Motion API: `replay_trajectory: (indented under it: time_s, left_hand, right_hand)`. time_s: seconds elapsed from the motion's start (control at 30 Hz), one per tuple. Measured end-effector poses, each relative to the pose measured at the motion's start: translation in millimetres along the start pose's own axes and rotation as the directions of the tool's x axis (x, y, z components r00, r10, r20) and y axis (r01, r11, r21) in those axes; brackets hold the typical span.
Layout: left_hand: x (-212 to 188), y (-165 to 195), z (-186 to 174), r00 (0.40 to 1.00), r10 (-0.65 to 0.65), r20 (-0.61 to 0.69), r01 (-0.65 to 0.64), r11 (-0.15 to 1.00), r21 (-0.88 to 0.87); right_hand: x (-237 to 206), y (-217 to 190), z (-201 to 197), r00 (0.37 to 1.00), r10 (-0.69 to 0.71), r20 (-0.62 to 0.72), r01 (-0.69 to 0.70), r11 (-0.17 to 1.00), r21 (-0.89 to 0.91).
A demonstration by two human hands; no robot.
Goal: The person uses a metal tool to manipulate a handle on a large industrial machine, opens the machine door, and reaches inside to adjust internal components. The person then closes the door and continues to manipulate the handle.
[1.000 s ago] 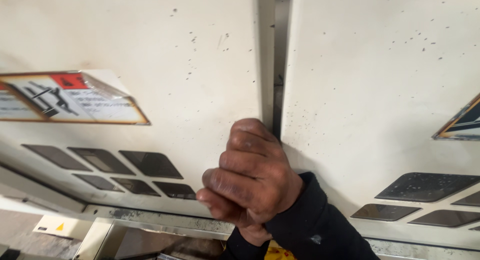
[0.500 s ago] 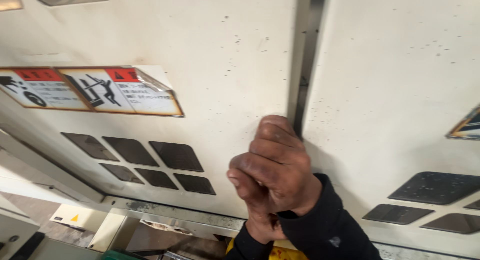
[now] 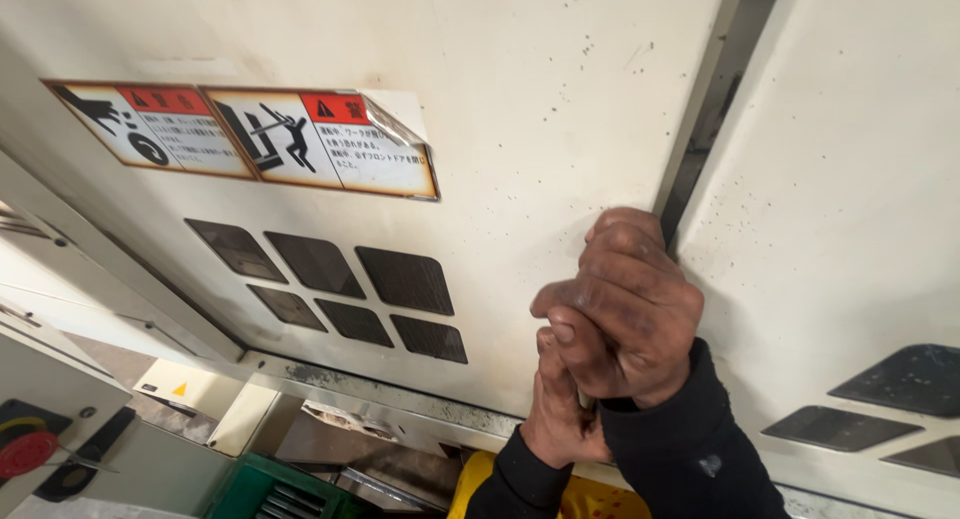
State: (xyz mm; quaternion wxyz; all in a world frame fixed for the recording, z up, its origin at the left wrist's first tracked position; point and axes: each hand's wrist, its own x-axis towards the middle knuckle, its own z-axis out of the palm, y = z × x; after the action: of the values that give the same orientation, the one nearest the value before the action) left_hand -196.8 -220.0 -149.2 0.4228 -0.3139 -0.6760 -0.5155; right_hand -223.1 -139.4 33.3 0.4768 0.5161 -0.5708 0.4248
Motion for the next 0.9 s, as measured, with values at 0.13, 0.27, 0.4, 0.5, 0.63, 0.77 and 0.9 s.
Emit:
replay_trajectory:
  time_s: [0.13, 0.27, 0.4, 0.5, 0.63, 0.77, 0.9]
  left_hand:
    - [1, 3, 2, 1.0, 0.017, -0.019, -0.017, 1.0, 0.002]
    - [3, 4, 4, 0.999, 0.036, -0.039, -0.036, 0.999, 0.005]
    - [-1, 1, 5, 0.997, 0.058, -0.057, -0.056, 0.998, 0.029]
    - [-8, -3, 8, 0.997, 0.035, -0.07, -0.031, 0.998, 0.059]
    - [-13, -11, 10, 0.995, 0.073, -0.065, -0.069, 0.996, 0.065]
    - [-15, -12, 10, 0.998, -0.019, -0.054, 0.02, 1.0, 0.015]
    - [-12, -9, 9, 0.997, 0.016, -0.072, -0.012, 0.999, 0.05]
  right_hand:
    - [0, 1, 0, 1.0, -0.02, -0.014, 0.02, 1.0, 0.016]
    - [2, 0, 0, 0.999, -0.039, -0.017, 0.04, 0.999, 0.029]
    - [4, 1, 0, 0.997, -0.066, -0.039, 0.068, 0.996, 0.05]
    - [4, 2, 0, 0.997, -0.068, -0.049, 0.07, 0.996, 0.053]
    - [2, 4, 1, 0.996, -0.068, -0.054, 0.071, 0.996, 0.055]
    - [-1, 5, -1, 0.999, -0.032, -0.027, 0.033, 0.997, 0.063]
    - [-3, 4, -4, 1.0, 0.007, -0.001, -0.007, 0.999, 0.033]
